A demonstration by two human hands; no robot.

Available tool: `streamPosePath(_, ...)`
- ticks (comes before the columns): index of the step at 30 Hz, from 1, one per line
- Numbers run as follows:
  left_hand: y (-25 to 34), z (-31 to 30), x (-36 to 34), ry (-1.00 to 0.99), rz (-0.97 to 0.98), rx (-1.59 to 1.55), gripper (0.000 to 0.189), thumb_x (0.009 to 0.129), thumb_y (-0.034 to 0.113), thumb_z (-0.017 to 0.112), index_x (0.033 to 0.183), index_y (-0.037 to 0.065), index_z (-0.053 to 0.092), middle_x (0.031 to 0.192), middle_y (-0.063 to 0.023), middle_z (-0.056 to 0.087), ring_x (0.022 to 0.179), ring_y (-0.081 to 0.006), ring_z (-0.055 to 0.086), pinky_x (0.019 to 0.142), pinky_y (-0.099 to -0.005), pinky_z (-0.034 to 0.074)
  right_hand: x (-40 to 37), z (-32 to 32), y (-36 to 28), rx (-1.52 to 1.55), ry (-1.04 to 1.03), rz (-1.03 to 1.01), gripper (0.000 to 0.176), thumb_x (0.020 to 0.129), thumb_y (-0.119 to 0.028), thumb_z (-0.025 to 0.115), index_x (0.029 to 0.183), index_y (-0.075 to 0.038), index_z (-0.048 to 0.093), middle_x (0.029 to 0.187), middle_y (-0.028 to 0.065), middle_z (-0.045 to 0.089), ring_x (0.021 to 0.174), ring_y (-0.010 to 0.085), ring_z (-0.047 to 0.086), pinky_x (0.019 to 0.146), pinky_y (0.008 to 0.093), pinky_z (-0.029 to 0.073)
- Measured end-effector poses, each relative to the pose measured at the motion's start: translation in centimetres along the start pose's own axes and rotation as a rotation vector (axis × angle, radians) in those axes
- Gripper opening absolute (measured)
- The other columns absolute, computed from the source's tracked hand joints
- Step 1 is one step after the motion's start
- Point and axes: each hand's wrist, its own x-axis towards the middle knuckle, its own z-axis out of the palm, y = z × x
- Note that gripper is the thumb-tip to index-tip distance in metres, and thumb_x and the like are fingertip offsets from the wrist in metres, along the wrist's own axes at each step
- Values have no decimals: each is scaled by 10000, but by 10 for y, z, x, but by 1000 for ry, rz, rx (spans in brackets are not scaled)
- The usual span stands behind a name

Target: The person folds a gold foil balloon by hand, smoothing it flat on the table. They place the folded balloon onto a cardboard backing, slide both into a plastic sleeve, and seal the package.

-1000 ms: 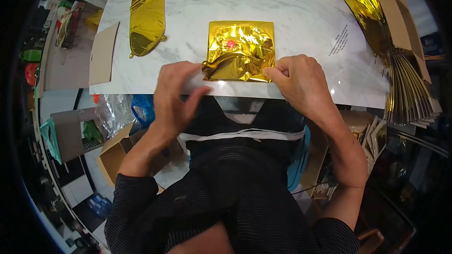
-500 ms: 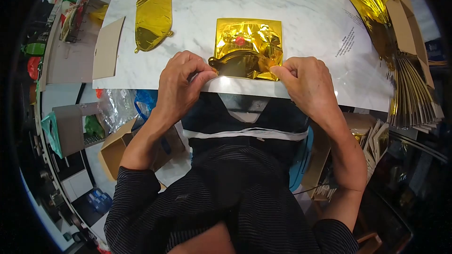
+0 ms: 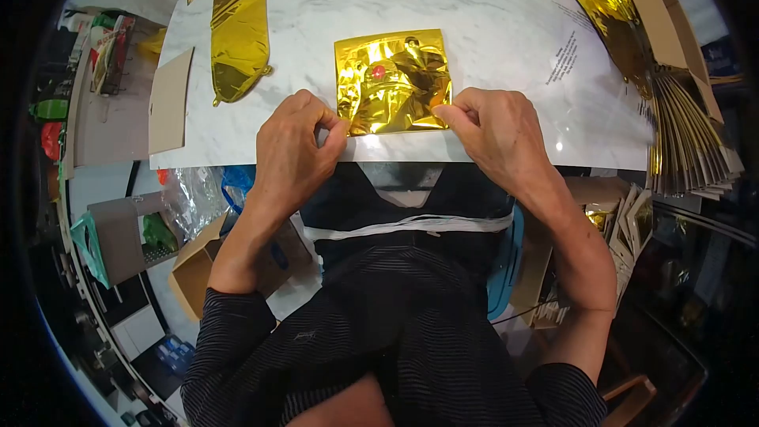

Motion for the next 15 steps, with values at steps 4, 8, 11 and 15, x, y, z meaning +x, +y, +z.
streamPosePath(4, 0, -1, 0, -12, 12, 1, 166, 863, 104, 781, 796, 24, 651, 812, -119, 614, 772, -315, 636, 691, -421, 501, 6, 1, 11, -17, 28, -124, 294, 965, -205, 751, 899, 81, 733, 578, 133, 526, 530, 133, 449, 526, 363, 385)
streamPosePath(8, -1, -1, 0, -10, 25, 16, 165, 868, 101, 779, 801, 24, 649, 812, -117, 609, 762, -311, 631, 688, -416, 499, 9, 0, 7, 32, -8, -47, 299, 970, -200, 752, 876, 83, 727, 572, 94, 534, 506, 125, 469, 500, 347, 392)
streamPosePath(11, 0, 1, 0, 4, 25, -3, 164, 869, 90, 779, 801, 25, 645, 811, -116, 604, 755, -310, 627, 683, -412, 497, 13, -3, 3, 42, -62, 61, 312, 974, -198, 746, 828, 76, 716, 566, 44, 529, 491, 107, 485, 466, 317, 402)
streamPosePath(15, -2, 2, -3, 18, 11, 36, 164, 857, 86, 806, 848, 26, 654, 839, -111, 625, 781, -312, 641, 686, -401, 509, 21, -10, -9, 60, -169, 186, 365, 973, -200, 735, 722, 56, 669, 551, 3, 503, 462, 82, 491, 428, 287, 407)
